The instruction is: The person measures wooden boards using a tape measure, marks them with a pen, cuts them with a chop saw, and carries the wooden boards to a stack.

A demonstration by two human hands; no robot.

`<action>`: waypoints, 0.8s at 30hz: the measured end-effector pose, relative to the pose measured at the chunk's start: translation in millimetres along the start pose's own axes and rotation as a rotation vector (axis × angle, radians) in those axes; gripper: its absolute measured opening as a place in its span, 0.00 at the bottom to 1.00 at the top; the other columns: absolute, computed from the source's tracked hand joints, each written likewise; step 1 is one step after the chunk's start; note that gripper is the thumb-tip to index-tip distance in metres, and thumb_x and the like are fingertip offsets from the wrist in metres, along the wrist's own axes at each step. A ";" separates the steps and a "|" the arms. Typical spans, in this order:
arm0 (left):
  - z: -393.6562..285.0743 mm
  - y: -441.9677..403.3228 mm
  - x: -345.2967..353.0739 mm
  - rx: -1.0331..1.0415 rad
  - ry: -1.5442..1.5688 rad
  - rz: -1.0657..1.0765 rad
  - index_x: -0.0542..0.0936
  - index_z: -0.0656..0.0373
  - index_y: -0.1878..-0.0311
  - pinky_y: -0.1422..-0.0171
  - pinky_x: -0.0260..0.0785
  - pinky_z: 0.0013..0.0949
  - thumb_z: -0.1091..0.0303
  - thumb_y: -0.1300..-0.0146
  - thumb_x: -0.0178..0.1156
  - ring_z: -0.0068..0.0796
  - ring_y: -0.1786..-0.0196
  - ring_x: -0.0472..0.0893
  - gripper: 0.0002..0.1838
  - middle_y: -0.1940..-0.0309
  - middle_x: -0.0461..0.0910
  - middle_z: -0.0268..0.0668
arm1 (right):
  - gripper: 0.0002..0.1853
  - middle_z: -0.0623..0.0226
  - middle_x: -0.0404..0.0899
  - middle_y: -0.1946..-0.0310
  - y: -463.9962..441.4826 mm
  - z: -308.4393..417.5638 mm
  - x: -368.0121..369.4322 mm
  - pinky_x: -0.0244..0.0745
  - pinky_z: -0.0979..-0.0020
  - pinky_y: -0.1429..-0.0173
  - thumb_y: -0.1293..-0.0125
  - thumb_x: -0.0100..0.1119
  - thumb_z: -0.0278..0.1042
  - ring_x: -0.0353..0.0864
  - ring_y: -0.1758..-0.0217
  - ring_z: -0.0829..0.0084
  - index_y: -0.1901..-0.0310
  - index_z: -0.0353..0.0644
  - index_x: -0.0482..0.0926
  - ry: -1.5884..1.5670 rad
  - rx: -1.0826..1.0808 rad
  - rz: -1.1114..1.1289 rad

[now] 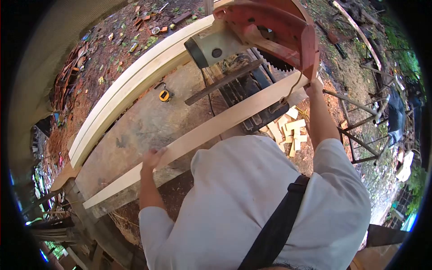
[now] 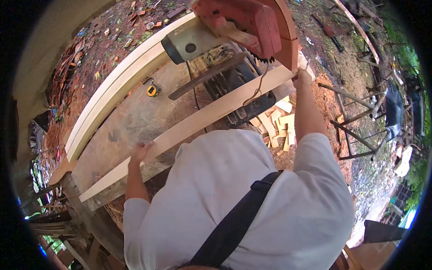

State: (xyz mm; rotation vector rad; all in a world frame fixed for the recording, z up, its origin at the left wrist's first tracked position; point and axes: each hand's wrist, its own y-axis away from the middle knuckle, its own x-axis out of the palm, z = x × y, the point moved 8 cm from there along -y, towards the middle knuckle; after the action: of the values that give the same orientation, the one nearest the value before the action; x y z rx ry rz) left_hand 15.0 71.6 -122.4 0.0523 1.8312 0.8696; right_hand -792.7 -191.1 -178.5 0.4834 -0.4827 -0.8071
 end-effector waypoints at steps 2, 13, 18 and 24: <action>-34.9 -8.8 -1.1 -0.018 0.071 -0.016 0.82 0.72 0.74 0.60 0.72 0.51 0.30 0.49 0.67 0.52 0.67 0.84 0.41 0.76 0.81 0.56 | 0.05 0.62 0.78 0.67 -18.2 -16.4 4.3 0.76 0.64 0.65 0.35 0.58 0.26 0.76 0.70 0.67 0.59 0.38 0.78 -0.055 0.150 0.183; -64.3 -64.5 -10.5 -0.033 0.198 -0.089 0.80 0.70 0.77 0.64 0.69 0.50 0.29 0.52 0.69 0.48 0.76 0.78 0.41 0.82 0.78 0.52 | 0.10 0.62 0.81 0.63 -53.4 -36.4 57.6 0.77 0.59 0.53 0.36 0.62 0.33 0.81 0.61 0.63 0.54 0.44 0.80 0.101 0.200 0.402; -70.3 -59.9 -25.1 -0.002 0.115 -0.107 0.81 0.70 0.76 0.62 0.71 0.49 0.29 0.51 0.67 0.50 0.73 0.81 0.41 0.80 0.79 0.54 | 0.09 0.62 0.81 0.65 -56.6 -49.7 62.9 0.77 0.60 0.54 0.35 0.62 0.34 0.81 0.61 0.64 0.56 0.43 0.80 0.127 0.235 0.416; -70.9 -61.9 -29.7 -0.033 0.120 -0.089 0.82 0.69 0.77 0.59 0.73 0.49 0.26 0.52 0.66 0.51 0.69 0.83 0.43 0.78 0.80 0.55 | 0.08 0.62 0.81 0.67 -49.1 -58.5 69.4 0.77 0.61 0.56 0.34 0.62 0.36 0.82 0.61 0.65 0.57 0.42 0.79 0.155 0.242 0.392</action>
State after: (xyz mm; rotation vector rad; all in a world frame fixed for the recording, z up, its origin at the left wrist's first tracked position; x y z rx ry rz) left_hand -8.7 -24.2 -122.3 -0.1036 1.9151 0.8561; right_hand -745.0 -261.0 -237.5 0.6453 -0.5129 -0.3327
